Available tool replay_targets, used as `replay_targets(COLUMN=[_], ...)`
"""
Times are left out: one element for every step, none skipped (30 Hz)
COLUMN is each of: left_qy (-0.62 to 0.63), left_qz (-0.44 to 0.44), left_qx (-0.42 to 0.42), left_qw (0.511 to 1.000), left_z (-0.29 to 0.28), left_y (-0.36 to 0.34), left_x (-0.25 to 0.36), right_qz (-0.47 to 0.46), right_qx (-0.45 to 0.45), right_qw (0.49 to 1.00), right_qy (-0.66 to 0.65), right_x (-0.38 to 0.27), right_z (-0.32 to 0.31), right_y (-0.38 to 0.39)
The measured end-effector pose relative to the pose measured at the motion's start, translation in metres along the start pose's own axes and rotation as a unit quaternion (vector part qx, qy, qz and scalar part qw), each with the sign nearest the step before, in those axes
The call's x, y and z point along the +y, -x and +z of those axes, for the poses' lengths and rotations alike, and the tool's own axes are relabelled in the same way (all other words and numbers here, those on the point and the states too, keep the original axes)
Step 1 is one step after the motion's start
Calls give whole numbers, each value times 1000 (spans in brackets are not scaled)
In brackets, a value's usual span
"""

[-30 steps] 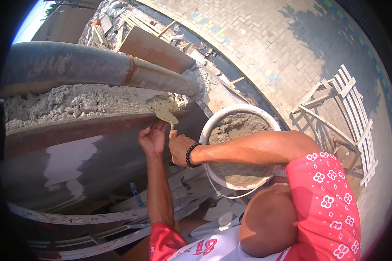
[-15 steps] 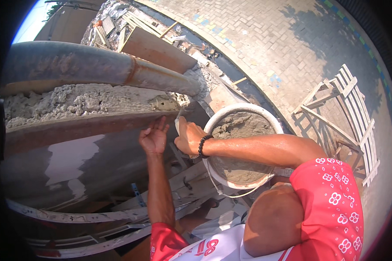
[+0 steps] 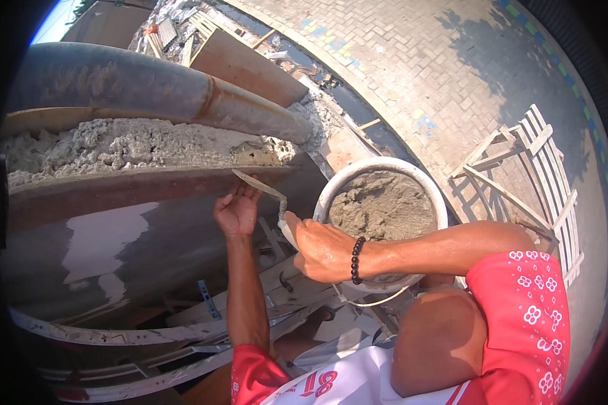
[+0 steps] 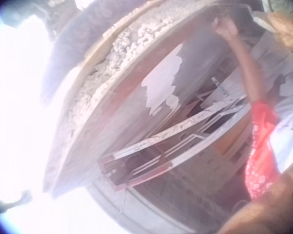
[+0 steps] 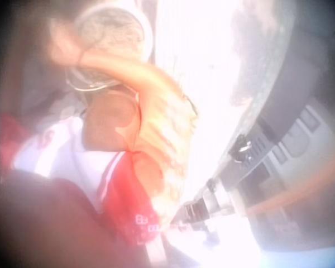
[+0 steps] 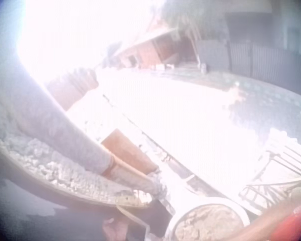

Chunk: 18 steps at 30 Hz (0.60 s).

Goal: The person scoops cement from a bucket using a trowel and applies it to a curved surface, smoothing it with the trowel. The person repeatedly scoops and spreads the cement along the curved structure.

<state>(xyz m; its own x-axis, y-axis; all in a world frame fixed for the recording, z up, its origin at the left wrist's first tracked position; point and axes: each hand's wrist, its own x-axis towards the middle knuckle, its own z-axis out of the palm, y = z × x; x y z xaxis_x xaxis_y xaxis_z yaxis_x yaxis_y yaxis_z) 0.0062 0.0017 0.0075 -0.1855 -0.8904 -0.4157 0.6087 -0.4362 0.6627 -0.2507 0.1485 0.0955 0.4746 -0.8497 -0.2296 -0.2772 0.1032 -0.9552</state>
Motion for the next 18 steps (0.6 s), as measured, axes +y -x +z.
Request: replay_targets(left_qy=[-2, -2, 2, 13, 25, 15, 11, 5, 12, 20, 22, 31, 39, 45, 42, 37, 31, 30], left_qz=[-5, -10, -9, -10, -11, -13, -21, -18, -11, -12, -7, -12, -16, -17, -15, -13, -8, -4], left_qx=[0, 2, 1, -2, -5, -17, -34, -40, -36, -34, -27, -39, -50, -59, -49, -41, -30, -28], left_qw=[1000, 1000, 1000, 1000, 1000, 1000, 999, 999, 999, 999, 999, 999, 998, 997, 998, 998, 999, 999], left_z=[5, 8, 7, 4, 2, 5, 10, 5, 2, 1, -5, -6, -8, -10, -12, -11, -11, -10], left_y=[0, 0, -1, -3, -6, -7, -9, -5, -3, -2, 2, -1, -3, -3, -2, -2, 0, 3], left_x=[-3, -7, -8, -8, -8, -9, -14, -10, -4, -5, -1, -3, -3, -4, -4, -4, -2, 2], right_qz=[-38, -75, -118, -156, -148, -148, -29, 80, 112, 150, 233, 324, 342, 378, 410, 440, 412, 396], right_qx=[40, 78, 81, 82, 88, 99, 64, 19, -11, -38, -90, -130, -158, -183, -209, -232, -238, -238], right_qw=[998, 994, 988, 979, 970, 957, 975, 979, 971, 960, 941, 910, 897, 884, 869, 854, 868, 880], right_qy=[5, 11, 54, 101, 169, 227, 210, 186, 210, 232, 228, 224, 231, 206, 181, 154, 143, 106], right_x=[5, 10, 19, 21, 19, 18, -1, -19, -29, -38, -53, -70, -72, -73, -72, -68, -54, -42], right_z=[-10, -22, -40, -62, -81, -99, -118, -133, -145, -156, -166, -172, -176, -176, -176, -174, -172, -168], right_y=[15, 32, 47, 64, 82, 102, 127, 139, 149, 159, 158, 161, 168, 169, 167, 165, 170, 170])
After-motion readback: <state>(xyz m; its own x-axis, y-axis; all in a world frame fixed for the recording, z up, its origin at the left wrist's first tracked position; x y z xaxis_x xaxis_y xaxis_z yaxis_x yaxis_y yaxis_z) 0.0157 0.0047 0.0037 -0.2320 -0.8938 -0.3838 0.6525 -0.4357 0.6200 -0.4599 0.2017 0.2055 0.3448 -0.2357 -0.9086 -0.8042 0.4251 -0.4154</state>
